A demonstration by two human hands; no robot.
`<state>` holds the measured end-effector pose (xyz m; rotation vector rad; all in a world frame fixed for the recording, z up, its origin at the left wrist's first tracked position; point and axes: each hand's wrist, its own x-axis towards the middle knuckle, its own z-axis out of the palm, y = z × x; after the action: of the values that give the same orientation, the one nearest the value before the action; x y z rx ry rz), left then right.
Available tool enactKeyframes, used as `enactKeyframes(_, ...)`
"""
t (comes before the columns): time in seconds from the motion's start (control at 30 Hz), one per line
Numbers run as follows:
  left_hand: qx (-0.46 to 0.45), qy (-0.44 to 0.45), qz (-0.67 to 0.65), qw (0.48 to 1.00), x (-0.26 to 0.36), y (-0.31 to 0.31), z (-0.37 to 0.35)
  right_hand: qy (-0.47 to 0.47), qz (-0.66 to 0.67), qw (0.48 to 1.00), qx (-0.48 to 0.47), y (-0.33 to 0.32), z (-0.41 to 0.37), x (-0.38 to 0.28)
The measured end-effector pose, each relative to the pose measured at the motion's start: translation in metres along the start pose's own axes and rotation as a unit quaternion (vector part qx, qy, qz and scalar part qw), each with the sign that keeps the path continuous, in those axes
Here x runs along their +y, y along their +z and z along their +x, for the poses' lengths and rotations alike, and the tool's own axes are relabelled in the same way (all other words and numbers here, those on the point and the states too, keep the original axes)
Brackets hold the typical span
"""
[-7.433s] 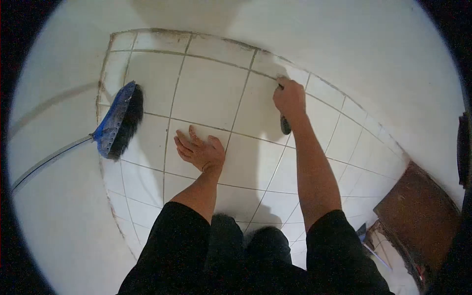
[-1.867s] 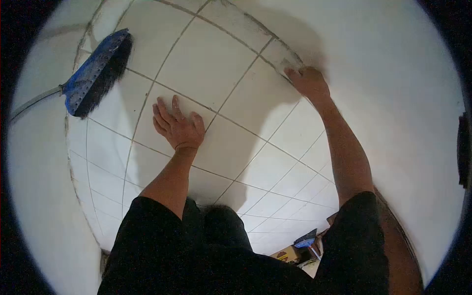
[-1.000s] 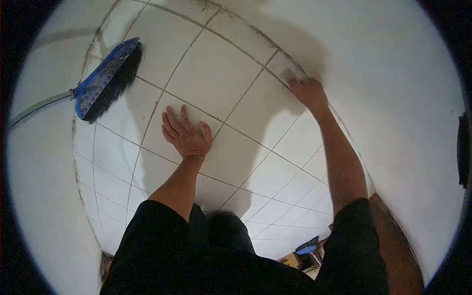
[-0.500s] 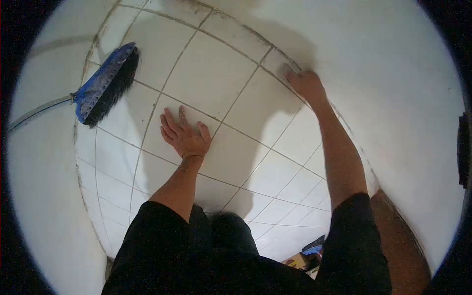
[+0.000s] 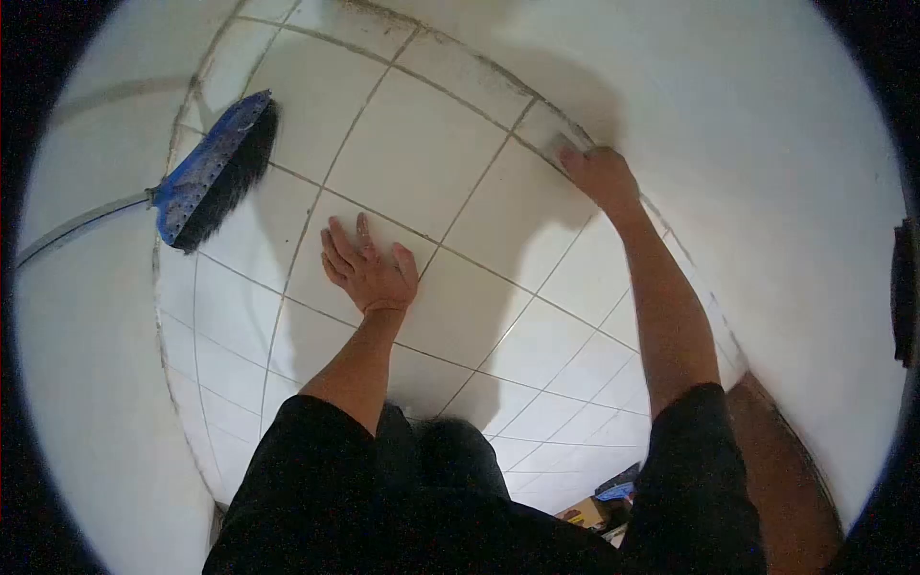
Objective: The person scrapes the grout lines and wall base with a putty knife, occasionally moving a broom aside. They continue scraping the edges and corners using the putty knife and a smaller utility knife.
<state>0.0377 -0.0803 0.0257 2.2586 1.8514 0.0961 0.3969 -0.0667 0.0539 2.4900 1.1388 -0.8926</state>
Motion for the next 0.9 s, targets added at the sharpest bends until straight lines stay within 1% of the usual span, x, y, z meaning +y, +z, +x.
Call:
enactKeyframes(0.03,-0.006,-0.002,0.012,1.000,-0.001,0.003,-0.001,-0.001,0.005,1.000,0.000,-0.005,0.002,-0.021)
enactKeyframes(0.07,-0.013,-0.003,0.024,1.000,-0.002,0.004,-0.001,-0.084,-0.060,0.995,-0.008,-0.011,0.004,-0.039)
enactKeyframes(0.1,-0.011,0.003,0.027,1.000,-0.002,0.004,0.000,-0.167,-0.124,0.978,-0.015,-0.012,0.004,-0.046)
enactKeyframes(0.13,-0.002,0.004,0.014,1.000,-0.001,0.003,-0.001,-0.164,-0.118,0.979,-0.015,-0.009,0.003,-0.043)
enactKeyframes(0.17,0.004,0.006,-0.001,1.000,-0.001,0.003,-0.002,-0.067,-0.030,0.997,-0.010,-0.005,0.000,-0.037)
enactKeyframes(0.2,0.004,0.011,0.001,1.000,-0.001,0.003,-0.002,0.029,0.056,0.998,-0.004,-0.003,-0.002,-0.031)
enactKeyframes(0.27,0.009,0.007,0.006,1.000,-0.002,0.004,-0.002,0.037,0.042,0.997,-0.047,-0.006,-0.018,0.002)
enactKeyframes(0.33,0.009,0.005,0.000,1.000,-0.002,0.005,0.000,0.044,0.012,0.998,-0.037,0.020,-0.015,0.072)
enactKeyframes(0.37,0.006,0.004,-0.003,1.000,-0.004,0.006,-0.001,0.073,-0.011,0.987,-0.143,-0.005,-0.029,0.071)
enactKeyframes(0.43,0.007,0.002,-0.001,1.000,-0.003,0.004,0.000,0.095,-0.026,0.989,-0.107,-0.004,-0.035,0.082)
enactKeyframes(0.47,0.008,0.005,0.003,1.000,-0.002,0.003,-0.001,0.097,-0.026,0.989,-0.108,0.000,-0.032,0.085)
enactKeyframes(0.5,0.007,0.009,0.001,1.000,-0.001,0.003,-0.002,0.054,-0.013,0.996,-0.073,0.001,-0.028,0.077)
enactKeyframes(0.53,0.000,-0.001,0.008,1.000,-0.001,0.003,-0.003,0.009,0.002,0.999,-0.036,0.002,-0.022,0.066)
enactKeyframes(0.6,-0.003,-0.004,0.020,1.000,0.000,0.004,-0.002,0.000,0.008,0.998,-0.057,-0.018,-0.022,0.004)
enactKeyframes(0.67,0.026,0.014,-0.001,1.000,-0.001,0.004,-0.003,0.000,0.080,0.996,0.041,0.009,0.004,-0.017)
enactKeyframes(0.7,0.030,0.020,0.005,0.999,0.000,0.005,-0.004,0.001,0.089,0.995,0.043,0.011,0.008,-0.022)
enactKeyframes(0.77,0.035,0.025,0.010,0.999,-0.001,0.007,-0.005,-0.038,0.057,0.991,0.111,0.013,0.012,-0.034)
enactKeyframes(0.8,0.036,0.029,0.017,0.999,-0.002,0.008,-0.006,-0.021,0.096,0.991,0.094,0.028,0.027,-0.022)
enactKeyframes(0.9,0.035,0.019,0.023,0.999,-0.001,0.008,-0.008,-0.029,0.139,0.987,0.077,0.038,0.009,-0.001)
